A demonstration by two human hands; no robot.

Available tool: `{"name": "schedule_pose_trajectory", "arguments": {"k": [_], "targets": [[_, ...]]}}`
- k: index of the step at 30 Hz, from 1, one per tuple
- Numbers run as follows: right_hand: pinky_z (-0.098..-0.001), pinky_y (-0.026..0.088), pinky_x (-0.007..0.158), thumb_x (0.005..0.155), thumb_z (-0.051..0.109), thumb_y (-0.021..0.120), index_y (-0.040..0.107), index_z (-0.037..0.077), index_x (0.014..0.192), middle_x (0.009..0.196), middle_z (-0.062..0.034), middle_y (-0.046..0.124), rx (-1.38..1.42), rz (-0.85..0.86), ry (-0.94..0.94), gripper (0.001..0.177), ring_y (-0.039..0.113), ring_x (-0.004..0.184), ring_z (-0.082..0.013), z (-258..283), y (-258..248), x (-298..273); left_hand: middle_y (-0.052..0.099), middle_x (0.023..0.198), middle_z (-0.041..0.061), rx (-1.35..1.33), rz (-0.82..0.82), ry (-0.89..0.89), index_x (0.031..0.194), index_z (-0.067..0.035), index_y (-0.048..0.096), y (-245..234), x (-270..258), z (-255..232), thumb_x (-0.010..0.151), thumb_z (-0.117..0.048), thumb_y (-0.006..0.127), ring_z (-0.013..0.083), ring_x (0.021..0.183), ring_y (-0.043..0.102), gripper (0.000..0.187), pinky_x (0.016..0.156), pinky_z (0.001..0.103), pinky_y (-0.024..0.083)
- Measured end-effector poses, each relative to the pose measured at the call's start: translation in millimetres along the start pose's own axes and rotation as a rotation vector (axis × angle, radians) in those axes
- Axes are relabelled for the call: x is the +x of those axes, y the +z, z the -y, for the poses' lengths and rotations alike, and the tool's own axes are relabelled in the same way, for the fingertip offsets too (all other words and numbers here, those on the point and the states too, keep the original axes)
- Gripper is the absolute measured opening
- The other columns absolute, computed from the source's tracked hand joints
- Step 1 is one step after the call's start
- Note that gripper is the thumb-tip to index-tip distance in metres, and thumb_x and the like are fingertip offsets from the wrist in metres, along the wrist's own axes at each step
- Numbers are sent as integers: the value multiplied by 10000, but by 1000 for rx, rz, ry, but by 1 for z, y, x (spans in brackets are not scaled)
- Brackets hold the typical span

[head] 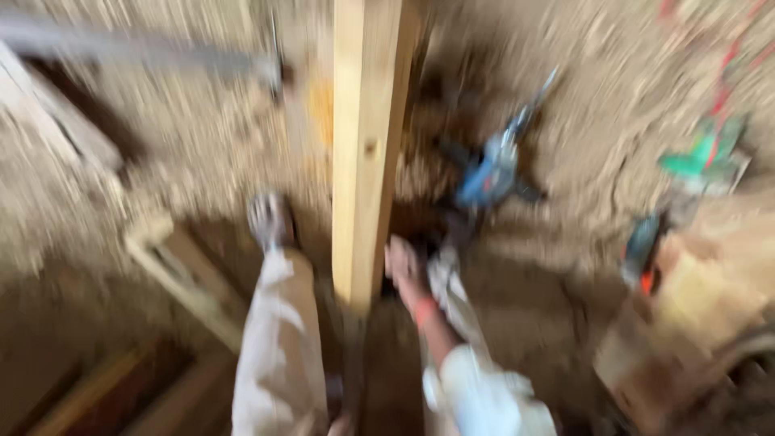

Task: The person sits on the floor and uses a handheld power drill to bore a hole into a rectangular wooden plank. After drilling, the person inspects the hole and then resumes drilling.

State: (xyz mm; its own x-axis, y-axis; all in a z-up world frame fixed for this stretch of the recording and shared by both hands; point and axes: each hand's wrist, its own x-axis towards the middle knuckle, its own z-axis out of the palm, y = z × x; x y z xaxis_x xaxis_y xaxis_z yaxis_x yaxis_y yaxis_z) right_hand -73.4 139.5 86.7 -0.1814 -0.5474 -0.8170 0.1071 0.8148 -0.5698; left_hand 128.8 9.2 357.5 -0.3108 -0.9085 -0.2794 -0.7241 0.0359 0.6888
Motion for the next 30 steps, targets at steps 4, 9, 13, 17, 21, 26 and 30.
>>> {"name": "schedule_pose_trajectory", "arguments": {"k": [4,9,13,17,21,26,30], "targets": [[-305,467,1061,1005,303,684,574,-14,1384,1378,-102,665,-70,208,210,506,614,1269,-187,-76,-25,-74,578,646,49,-443,-199,-954,730,-75,655,13,-53,62,847,-43,651,92,525,512,122,452,256,417],[-284,504,982,984,341,680,643,-24,1326,1307,-113,715,16,-9,225,502,659,1188,-161,-69,-52,-84,578,681,66,-979,-289,-1398,896,-28,543,45,-124,58,872,-34,707,128,524,443,166,464,302,344],[-313,567,936,993,413,583,671,-4,1307,1251,-102,747,68,180,495,529,713,1128,-173,6,-37,-123,763,792,69,-332,583,-921,1279,-68,512,68,-116,29,877,-219,683,181,661,677,463,588,369,550],[-334,571,966,1024,441,490,645,65,1354,1255,-63,738,349,299,717,523,708,1115,-168,77,-2,-168,711,986,107,303,882,-472,1642,-37,263,78,-111,-4,977,-290,606,255,801,674,790,707,407,551],[-345,512,1056,1002,147,630,587,4,1406,1262,-105,688,606,359,475,431,668,1166,-191,96,16,-165,622,1084,117,675,575,-84,1582,48,200,91,-104,-11,870,-196,574,248,885,636,840,788,399,545],[-348,517,1029,974,102,637,580,31,1427,1198,-74,698,693,440,543,463,669,1121,-195,90,18,-166,592,1019,72,675,986,-352,1645,-44,140,90,-100,-14,979,-186,516,216,862,604,778,751,365,514],[-323,509,994,970,104,638,578,46,1442,1201,-60,694,633,427,534,480,663,1135,-178,91,13,-163,580,1004,64,696,875,-314,1634,-87,160,91,-91,-15,962,-201,530,220,867,584,775,746,365,500]]}}
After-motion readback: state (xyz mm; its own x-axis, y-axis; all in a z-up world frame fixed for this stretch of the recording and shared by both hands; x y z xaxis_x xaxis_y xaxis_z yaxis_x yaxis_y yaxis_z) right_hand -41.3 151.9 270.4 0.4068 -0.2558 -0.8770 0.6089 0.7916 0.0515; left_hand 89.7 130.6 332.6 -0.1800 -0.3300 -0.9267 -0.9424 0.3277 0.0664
